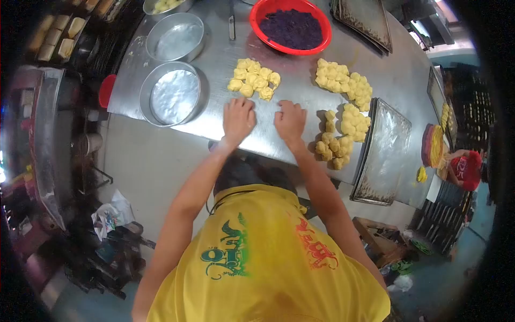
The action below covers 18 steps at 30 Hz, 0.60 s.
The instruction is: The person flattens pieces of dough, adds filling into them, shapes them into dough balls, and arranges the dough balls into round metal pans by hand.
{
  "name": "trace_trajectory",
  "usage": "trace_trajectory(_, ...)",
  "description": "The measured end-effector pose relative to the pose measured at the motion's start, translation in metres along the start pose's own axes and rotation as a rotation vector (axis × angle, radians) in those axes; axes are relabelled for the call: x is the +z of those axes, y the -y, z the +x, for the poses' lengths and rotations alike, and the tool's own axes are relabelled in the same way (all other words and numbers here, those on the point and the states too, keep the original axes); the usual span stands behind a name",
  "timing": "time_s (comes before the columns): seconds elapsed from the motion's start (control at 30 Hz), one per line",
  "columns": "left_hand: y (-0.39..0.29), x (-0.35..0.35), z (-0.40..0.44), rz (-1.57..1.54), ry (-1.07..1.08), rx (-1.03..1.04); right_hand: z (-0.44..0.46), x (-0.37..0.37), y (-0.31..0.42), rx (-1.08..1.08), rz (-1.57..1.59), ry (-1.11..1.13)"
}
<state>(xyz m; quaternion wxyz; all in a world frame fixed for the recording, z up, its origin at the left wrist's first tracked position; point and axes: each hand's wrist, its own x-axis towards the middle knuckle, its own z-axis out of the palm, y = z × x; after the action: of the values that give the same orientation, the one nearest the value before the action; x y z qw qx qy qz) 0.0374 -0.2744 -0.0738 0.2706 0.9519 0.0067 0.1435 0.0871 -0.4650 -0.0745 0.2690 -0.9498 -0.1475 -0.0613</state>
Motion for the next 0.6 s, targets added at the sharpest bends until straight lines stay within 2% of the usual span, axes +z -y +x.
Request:
trace_trajectory(0.03,-0.009,0.003,-0.003,-0.113,0.066,-0.074,-0.006,0.0,0.01,0.051,0.108,0.048)
trace_trajectory(0.07,-0.013,0.002,-0.011,-0.226,0.011,-0.08,-0.016,-0.001,0.017,0.113,0.217,0.096)
trace_trajectory(0.1,-0.018,-0.005,-0.018,-0.34,-0.044,-0.086,-0.027,-0.004,0.013,0.287,0.424,0.048)
trace_trajectory(0.17,-0.021,-0.04,-0.034,-0.228,0.011,-0.043,-0.049,-0.02,-0.009,0.634,0.826,-0.062)
trace_trajectory(0.2,-0.018,-0.054,-0.04,-0.172,0.034,-0.017,-0.054,-0.025,-0.012,0.595,0.688,-0.06)
trace_trajectory(0.27,0.004,-0.057,-0.063,-0.291,0.206,-0.018,-0.067,-0.033,-0.008,0.511,0.417,-0.042)
trace_trajectory(0.3,0.017,-0.06,-0.064,-0.338,0.274,-0.01,-0.062,-0.037,-0.002,0.401,0.367,0.055)
trace_trajectory(0.37,0.017,-0.084,-0.055,-0.719,0.379,-0.229,-0.047,-0.043,0.015,0.179,0.265,0.25)
trace_trajectory(0.4,0.017,-0.101,-0.048,-0.736,0.351,-0.267,-0.033,-0.037,0.011,0.336,0.275,0.45)
trace_trajectory(0.43,0.02,-0.119,-0.039,-0.754,0.324,-0.3,-0.015,-0.031,0.032,0.418,0.461,0.438)
trace_trajectory(0.5,0.039,-0.149,-0.029,-0.764,0.221,-0.498,0.021,-0.027,0.079,0.592,0.824,0.412)
trace_trajectory(0.53,0.048,-0.163,-0.023,-0.774,0.171,-0.599,0.037,-0.019,0.106,0.504,0.895,0.387)
trace_trajectory(0.6,0.078,-0.193,0.005,-0.618,0.091,-0.623,0.066,0.003,0.173,0.411,1.012,0.414)
